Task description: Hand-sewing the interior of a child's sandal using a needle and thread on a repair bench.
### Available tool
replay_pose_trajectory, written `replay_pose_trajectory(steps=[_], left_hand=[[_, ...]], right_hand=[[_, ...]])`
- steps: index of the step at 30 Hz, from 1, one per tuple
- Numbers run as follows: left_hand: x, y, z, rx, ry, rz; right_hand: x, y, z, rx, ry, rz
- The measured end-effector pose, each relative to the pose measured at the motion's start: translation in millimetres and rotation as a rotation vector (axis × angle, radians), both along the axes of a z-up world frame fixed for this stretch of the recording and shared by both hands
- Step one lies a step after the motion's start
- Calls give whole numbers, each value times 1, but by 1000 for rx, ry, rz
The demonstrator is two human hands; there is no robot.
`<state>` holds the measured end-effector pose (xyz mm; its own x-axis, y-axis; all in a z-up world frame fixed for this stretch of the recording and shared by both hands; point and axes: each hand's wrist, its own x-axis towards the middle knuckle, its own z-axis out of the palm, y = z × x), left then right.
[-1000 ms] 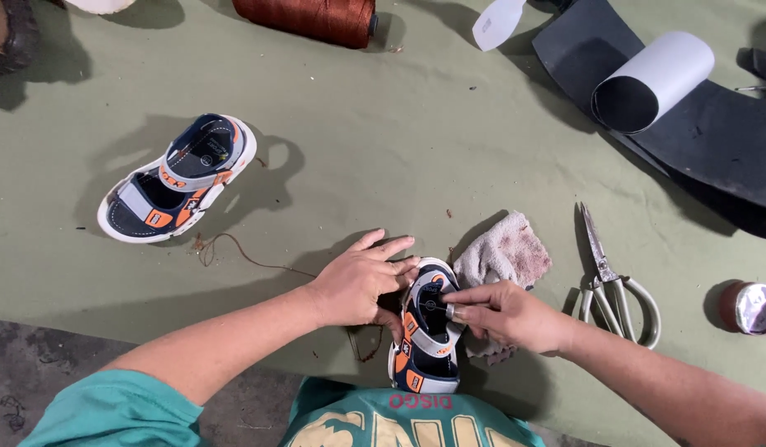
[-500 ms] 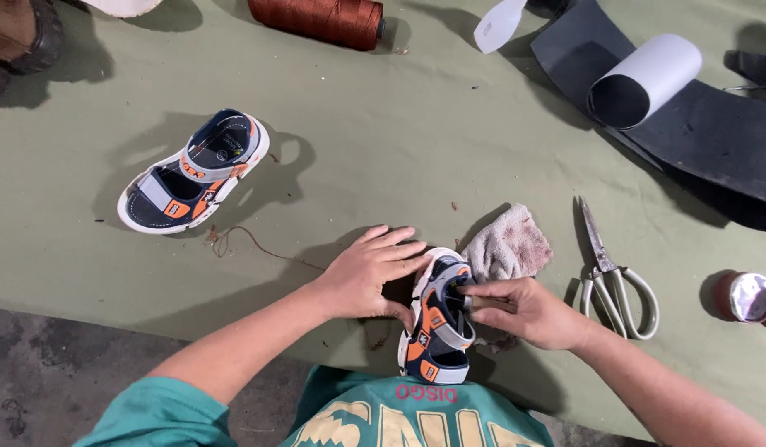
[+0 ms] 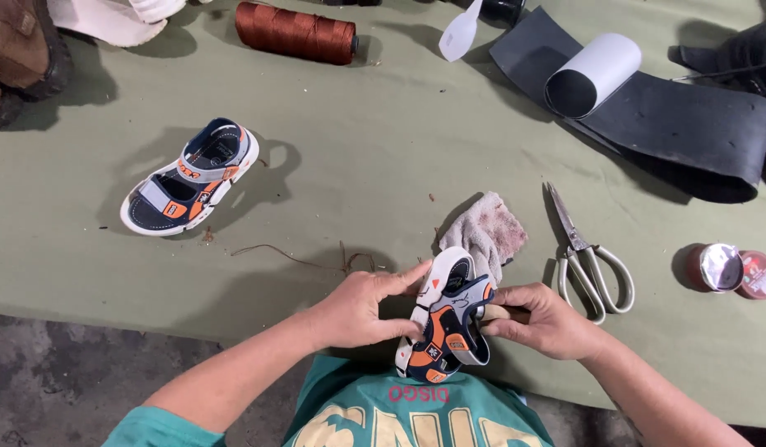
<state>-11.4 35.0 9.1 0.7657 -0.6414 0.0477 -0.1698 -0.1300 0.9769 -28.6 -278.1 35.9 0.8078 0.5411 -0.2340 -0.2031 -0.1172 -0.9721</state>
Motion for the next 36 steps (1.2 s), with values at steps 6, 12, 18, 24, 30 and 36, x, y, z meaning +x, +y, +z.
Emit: replay_pose_trajectory(steps=[6, 12, 18, 24, 30, 36], left_hand=[[-14, -14, -6, -132, 191, 54], [-14, -12, -4, -223, 204, 157], [-15, -5, 0, 96, 125, 308], [-25, -2, 4, 10, 168, 342], [-31, -12, -13, -4, 204, 377], [-34, -29, -3, -280, 614, 259]], right_hand=[[-3, -9, -5, 26, -59, 24], [-6, -3, 2, -272, -387, 50], [-14, 6, 12, -552, -525, 93], [-20, 5, 2, -566, -573, 46], [-20, 11, 3, -495, -583, 58], [-20, 17, 7, -321, -320, 3]])
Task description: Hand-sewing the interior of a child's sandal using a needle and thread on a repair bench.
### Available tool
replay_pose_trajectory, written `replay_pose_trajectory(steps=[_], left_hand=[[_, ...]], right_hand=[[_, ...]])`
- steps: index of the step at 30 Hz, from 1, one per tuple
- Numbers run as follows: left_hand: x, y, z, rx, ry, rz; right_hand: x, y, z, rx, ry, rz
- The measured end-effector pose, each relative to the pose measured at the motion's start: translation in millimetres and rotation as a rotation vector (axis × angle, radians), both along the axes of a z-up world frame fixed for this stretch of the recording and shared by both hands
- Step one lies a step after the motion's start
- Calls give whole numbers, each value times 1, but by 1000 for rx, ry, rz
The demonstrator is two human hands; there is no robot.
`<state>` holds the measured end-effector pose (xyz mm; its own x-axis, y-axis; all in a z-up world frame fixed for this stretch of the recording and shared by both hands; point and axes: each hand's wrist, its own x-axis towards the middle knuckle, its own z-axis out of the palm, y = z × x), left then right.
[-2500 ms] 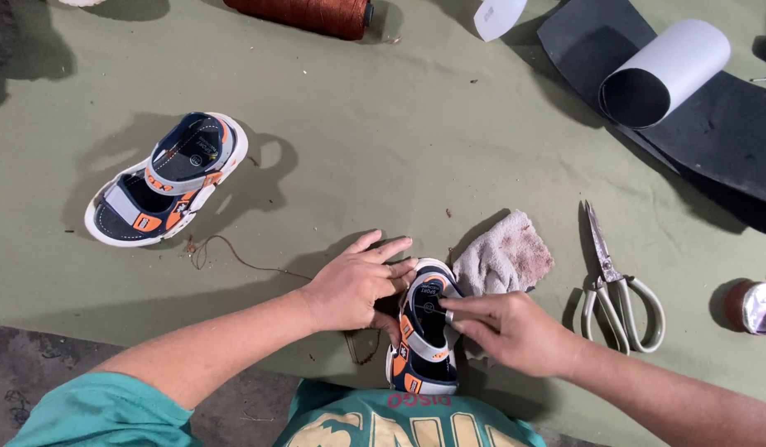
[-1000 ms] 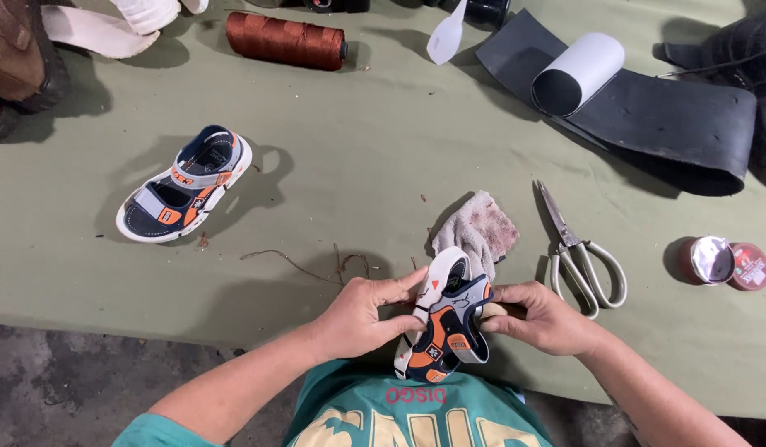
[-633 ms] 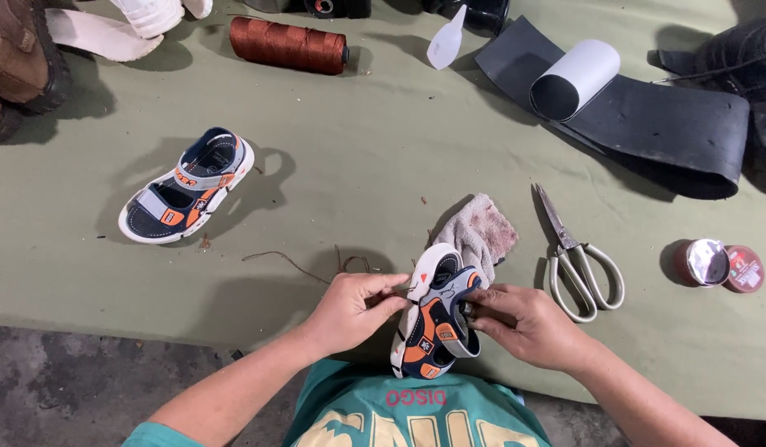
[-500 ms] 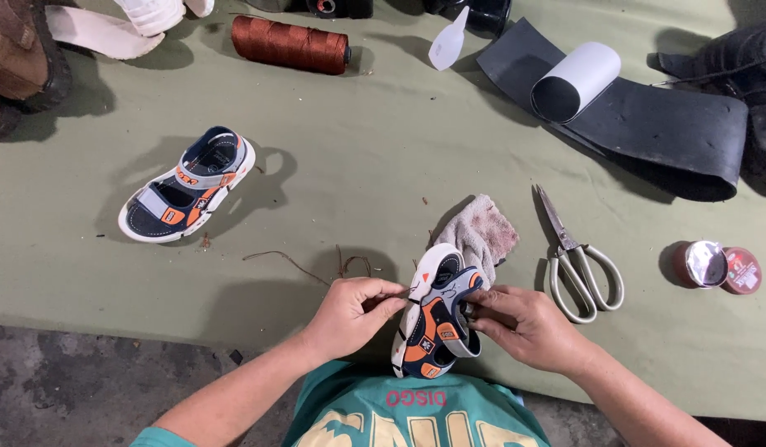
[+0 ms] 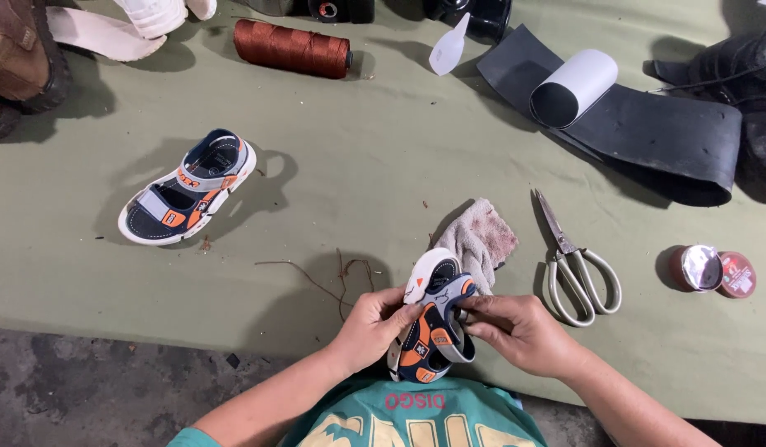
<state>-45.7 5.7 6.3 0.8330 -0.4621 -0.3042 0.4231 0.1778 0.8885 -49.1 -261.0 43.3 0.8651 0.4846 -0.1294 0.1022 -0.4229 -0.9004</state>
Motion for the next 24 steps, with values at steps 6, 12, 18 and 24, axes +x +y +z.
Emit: replay_pose_trajectory(steps=[6, 12, 18, 24], left_hand=[[2, 4, -30, -198, 5, -100], [3, 2, -47, -320, -8, -118], [3, 3, -44, -319, 65, -103], [3, 12, -19, -138, 35, -42]], right_hand=[[2, -15, -17, 175, 419, -40], [7, -9, -27, 237, 622, -84], [3, 1, -24, 172, 572, -141], [-14, 11, -19, 120, 253, -116]])
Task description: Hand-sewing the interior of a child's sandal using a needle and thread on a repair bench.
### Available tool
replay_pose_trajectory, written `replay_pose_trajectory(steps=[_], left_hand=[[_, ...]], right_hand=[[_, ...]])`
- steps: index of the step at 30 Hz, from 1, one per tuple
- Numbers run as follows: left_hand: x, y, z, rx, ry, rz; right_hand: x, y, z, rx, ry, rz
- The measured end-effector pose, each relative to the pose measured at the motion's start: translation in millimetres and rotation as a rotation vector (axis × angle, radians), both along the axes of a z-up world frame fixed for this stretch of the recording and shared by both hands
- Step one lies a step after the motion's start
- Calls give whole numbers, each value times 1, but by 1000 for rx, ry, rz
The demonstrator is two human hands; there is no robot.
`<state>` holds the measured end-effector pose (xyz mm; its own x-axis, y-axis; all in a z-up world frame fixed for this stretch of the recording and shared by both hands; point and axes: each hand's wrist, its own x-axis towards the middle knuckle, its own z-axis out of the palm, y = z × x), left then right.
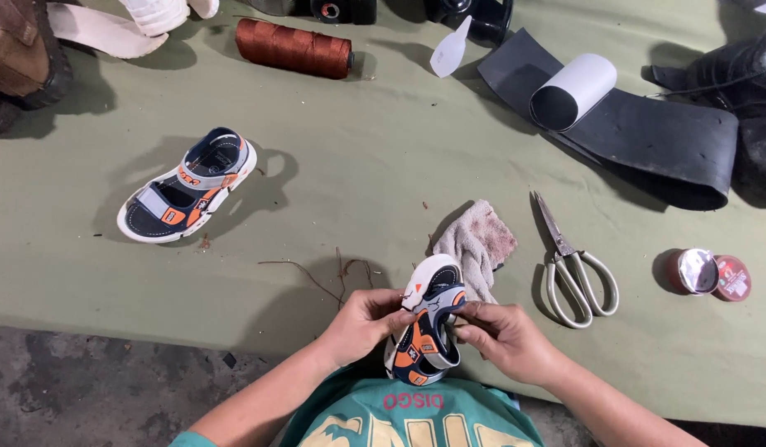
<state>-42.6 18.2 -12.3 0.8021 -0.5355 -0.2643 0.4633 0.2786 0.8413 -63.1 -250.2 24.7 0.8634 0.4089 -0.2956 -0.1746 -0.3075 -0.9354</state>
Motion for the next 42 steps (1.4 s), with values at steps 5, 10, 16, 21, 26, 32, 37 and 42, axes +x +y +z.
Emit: replay_pose_trajectory(steps=[5, 10, 16, 21, 26, 32, 37, 42], left_hand=[[-2, 10, -7, 224, 19, 129], [0, 10, 1, 329, -78, 193], [4, 11, -4, 381, -178, 205], [13, 25, 1, 381, -169, 199], [19, 46, 2, 457, -171, 175], [25, 61, -2, 656, -409, 140], [35, 66, 23, 829, -547, 49], [43, 59, 38, 798, -562, -153]], right_hand=[[-3, 1, -1, -210, -260, 6], [-6, 6, -4, -304, -552, 63], [-11, 3, -14, -395, -682, 59], [-9, 7, -8, -373, -783, 71], [-9, 9, -8, -378, -782, 50], [-9, 10, -7, -434, -825, 76], [-7, 15, -2, -455, -882, 90], [-6, 18, 1, -486, -937, 108]])
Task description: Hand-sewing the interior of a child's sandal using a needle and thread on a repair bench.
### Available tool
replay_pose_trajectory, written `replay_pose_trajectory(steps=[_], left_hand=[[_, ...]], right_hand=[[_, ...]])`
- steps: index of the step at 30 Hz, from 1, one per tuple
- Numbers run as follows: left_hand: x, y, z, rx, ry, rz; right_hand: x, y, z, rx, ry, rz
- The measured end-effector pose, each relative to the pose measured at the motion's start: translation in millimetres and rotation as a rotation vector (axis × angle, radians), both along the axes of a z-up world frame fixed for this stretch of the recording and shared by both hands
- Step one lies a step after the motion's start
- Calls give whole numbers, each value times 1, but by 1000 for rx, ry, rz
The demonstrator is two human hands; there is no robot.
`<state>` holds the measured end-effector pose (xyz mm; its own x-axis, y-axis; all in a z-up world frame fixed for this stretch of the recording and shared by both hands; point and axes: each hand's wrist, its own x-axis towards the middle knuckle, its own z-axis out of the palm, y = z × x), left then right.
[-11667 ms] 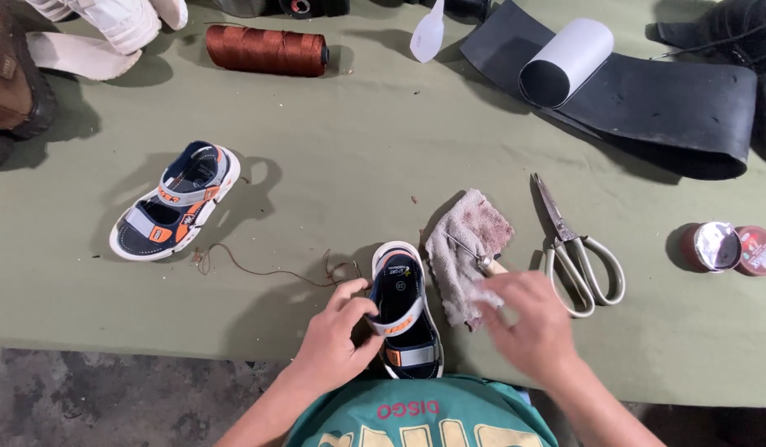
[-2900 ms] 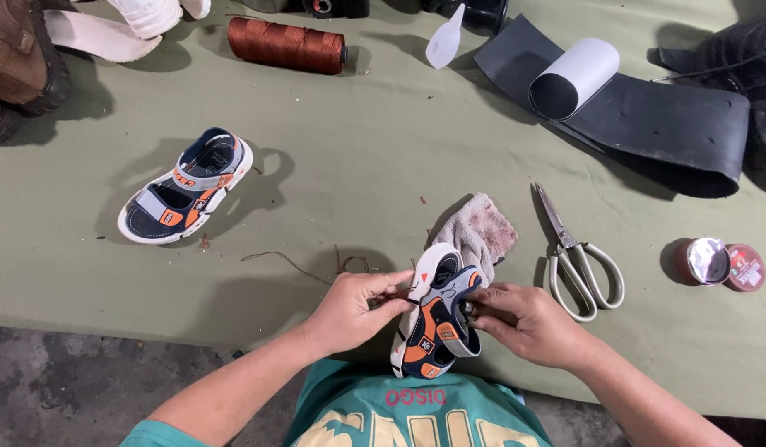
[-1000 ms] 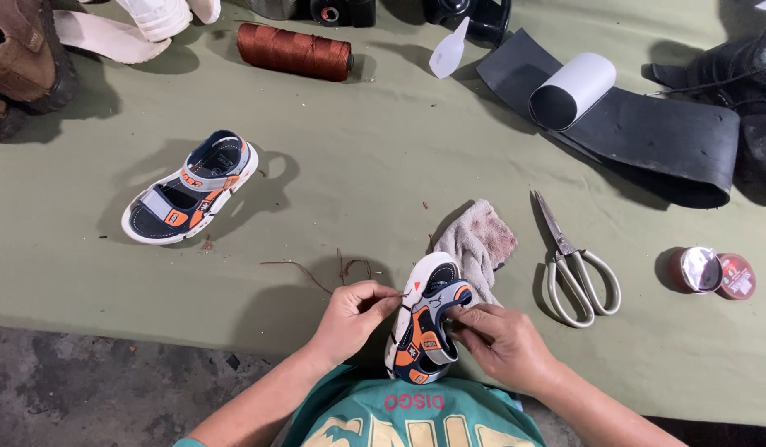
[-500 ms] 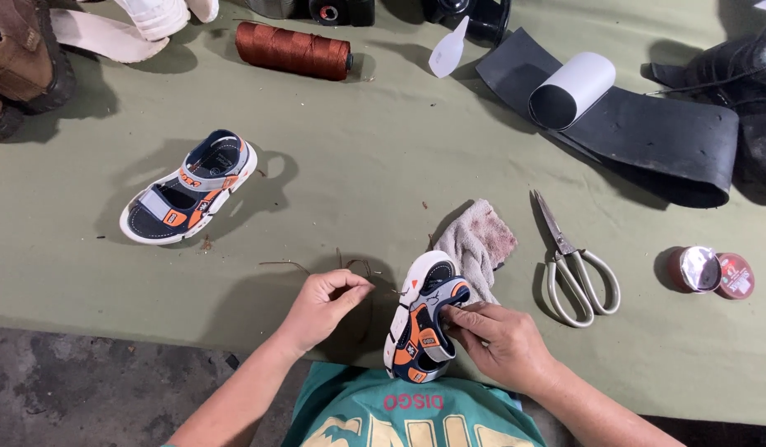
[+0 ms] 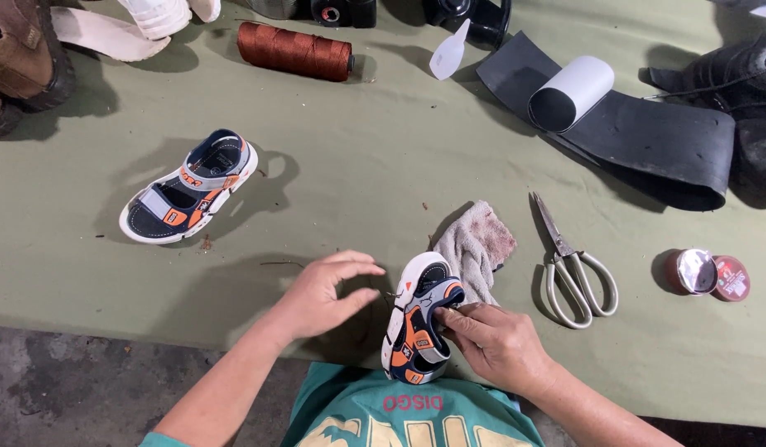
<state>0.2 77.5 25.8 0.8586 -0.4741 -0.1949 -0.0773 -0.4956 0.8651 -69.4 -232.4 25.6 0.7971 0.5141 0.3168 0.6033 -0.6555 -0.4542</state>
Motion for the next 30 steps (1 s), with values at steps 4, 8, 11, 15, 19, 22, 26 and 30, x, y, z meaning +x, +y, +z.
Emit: replay_pose_trajectory(steps=[4, 8, 11, 15, 19, 22, 26, 30], left_hand=[[-9, -19, -19, -144, 39, -18], [-16, -29, -34, -312, 171, 91], [-17, -30, -39, -371, 174, 139], [-18, -28, -41, -416, 166, 138], [-16, -25, -44, -433, 162, 136], [-15, -22, -42, -422, 204, 149], [-12, -16, -40, -449, 175, 139], [-8, -10, -35, -406, 177, 154]], right_hand=[[1, 1, 3, -4, 6, 1], [1, 1, 3, 4, -2, -3], [0, 2, 1, -2, -13, -14], [0, 3, 1, -13, -7, -19], [-1, 3, 0, -6, -39, -29], [-2, 2, -1, -39, -51, -32], [-2, 3, -1, -41, -64, -38], [-3, 3, -5, -35, -77, -41]])
